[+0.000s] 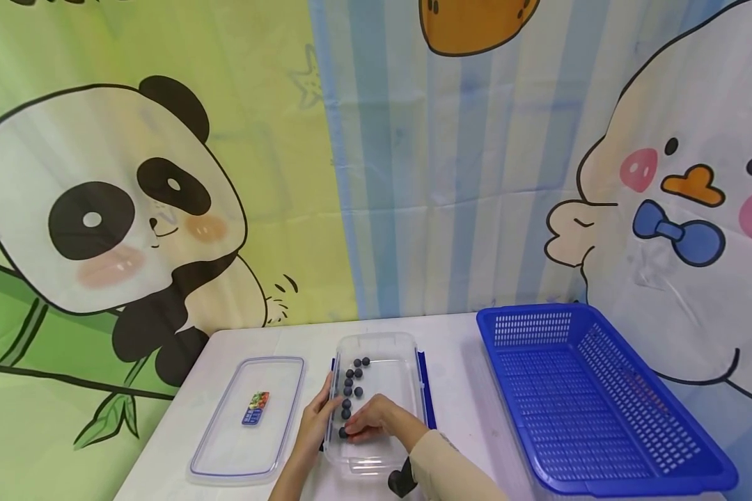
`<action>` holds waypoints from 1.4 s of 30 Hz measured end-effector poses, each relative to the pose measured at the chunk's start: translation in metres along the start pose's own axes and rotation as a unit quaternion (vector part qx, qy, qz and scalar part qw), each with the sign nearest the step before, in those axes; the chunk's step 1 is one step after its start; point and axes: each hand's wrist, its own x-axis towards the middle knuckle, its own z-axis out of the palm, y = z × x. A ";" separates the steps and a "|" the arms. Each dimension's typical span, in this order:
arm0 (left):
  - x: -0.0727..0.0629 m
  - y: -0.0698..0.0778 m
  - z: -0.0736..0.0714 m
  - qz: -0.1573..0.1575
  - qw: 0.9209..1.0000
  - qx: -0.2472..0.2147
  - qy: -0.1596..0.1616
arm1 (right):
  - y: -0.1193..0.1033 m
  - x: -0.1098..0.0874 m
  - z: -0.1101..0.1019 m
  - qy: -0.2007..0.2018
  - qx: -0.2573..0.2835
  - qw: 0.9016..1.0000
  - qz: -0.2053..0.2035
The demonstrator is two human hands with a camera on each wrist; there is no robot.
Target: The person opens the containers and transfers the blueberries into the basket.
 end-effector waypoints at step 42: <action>0.004 -0.004 0.000 -0.012 1.000 0.021 0.003 | -0.029 -0.095 -0.143 -0.028 0.041 0.983 -0.177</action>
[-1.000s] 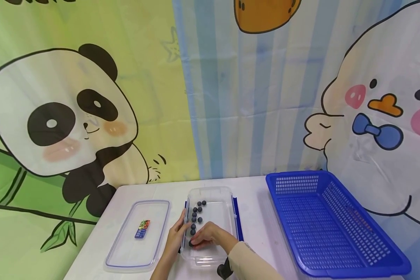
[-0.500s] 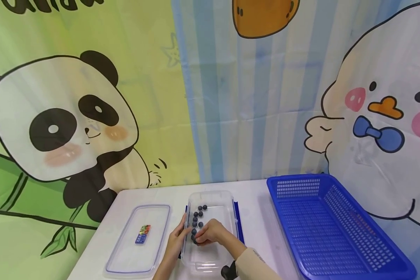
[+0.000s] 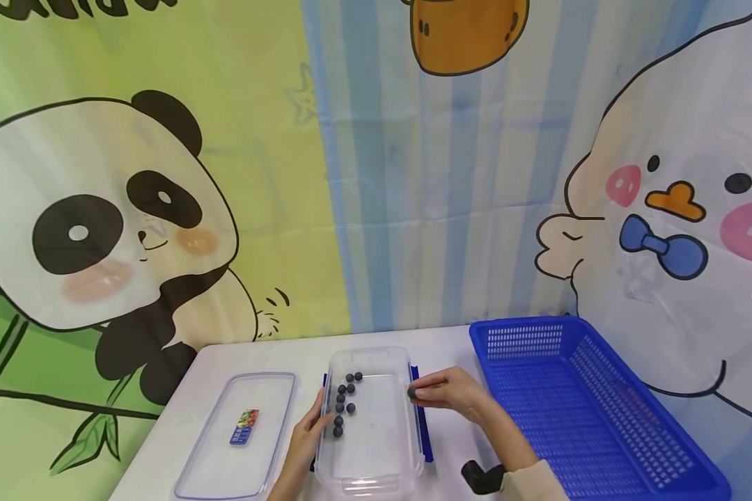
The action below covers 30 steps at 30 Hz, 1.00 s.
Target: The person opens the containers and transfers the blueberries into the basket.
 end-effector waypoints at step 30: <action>-0.001 0.003 -0.003 -0.023 1.000 -0.017 -0.012 | 0.071 -0.087 -0.196 0.053 0.013 0.977 0.204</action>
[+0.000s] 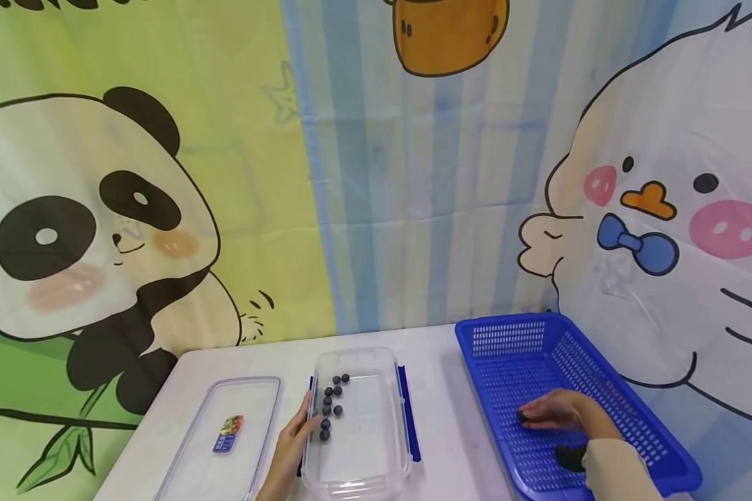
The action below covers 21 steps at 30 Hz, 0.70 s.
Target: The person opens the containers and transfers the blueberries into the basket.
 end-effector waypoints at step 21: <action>0.001 0.000 0.000 0.006 1.000 -0.001 -0.001 | 0.005 0.005 0.001 0.012 -0.021 1.000 0.020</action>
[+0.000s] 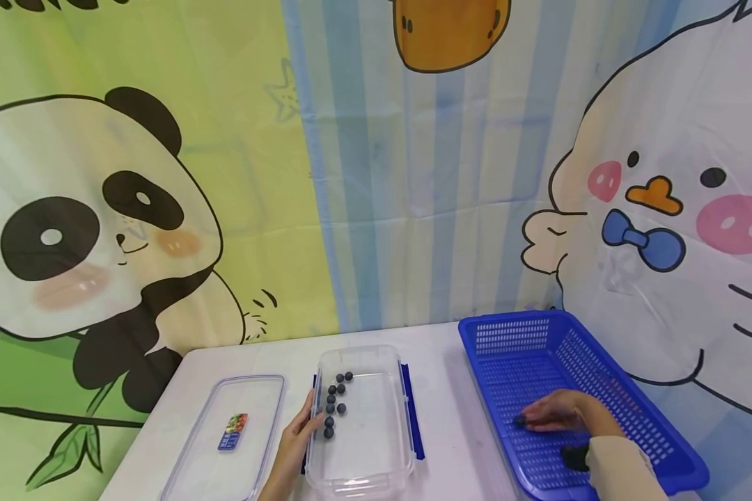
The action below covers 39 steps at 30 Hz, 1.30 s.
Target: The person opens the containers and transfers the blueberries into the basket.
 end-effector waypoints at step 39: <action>-0.001 0.000 -0.011 0.012 0.997 -0.053 -0.050 | -0.128 0.112 0.296 -0.039 0.092 0.979 -0.179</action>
